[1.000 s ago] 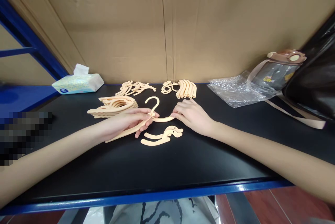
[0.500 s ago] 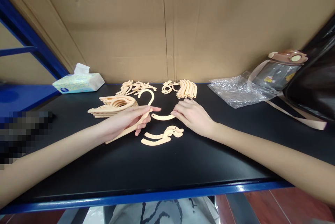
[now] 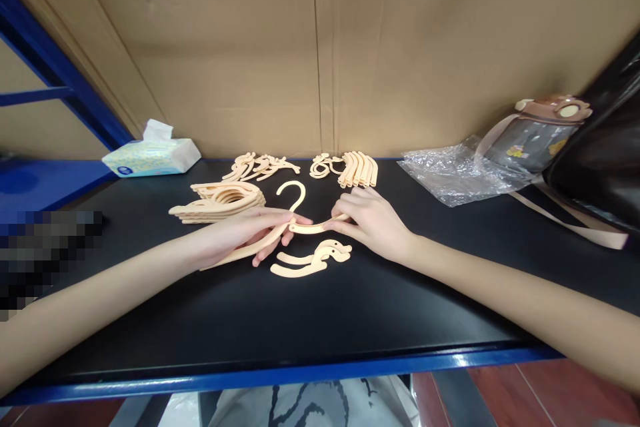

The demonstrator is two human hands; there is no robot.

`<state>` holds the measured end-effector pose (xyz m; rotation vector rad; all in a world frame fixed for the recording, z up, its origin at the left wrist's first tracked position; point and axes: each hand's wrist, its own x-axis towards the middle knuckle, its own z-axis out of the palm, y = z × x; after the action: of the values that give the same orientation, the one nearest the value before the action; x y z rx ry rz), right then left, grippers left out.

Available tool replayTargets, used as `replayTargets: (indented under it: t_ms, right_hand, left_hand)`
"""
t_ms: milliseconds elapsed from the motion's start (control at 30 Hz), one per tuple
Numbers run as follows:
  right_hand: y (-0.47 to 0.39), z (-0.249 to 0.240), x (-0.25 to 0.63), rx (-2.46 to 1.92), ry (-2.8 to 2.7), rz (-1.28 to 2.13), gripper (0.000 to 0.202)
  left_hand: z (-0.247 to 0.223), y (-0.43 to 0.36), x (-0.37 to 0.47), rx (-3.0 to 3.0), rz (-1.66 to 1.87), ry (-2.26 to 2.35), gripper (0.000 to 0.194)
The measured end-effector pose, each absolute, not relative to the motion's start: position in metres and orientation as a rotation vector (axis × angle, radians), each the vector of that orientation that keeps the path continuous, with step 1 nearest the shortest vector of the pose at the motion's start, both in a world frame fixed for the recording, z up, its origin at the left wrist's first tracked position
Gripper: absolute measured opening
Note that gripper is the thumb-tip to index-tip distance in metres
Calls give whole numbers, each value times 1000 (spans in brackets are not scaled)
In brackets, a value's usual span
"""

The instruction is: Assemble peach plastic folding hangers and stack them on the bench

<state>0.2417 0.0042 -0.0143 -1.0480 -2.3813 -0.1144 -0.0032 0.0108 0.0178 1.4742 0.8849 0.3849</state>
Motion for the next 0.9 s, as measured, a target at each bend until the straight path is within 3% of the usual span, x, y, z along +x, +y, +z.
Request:
replayTargets:
  t_ms: [900]
  right_hand:
    - [0,-12,240,-1071,-2379,-103,26]
  left_hand:
    - [18,11,-3,1510,335,886,34]
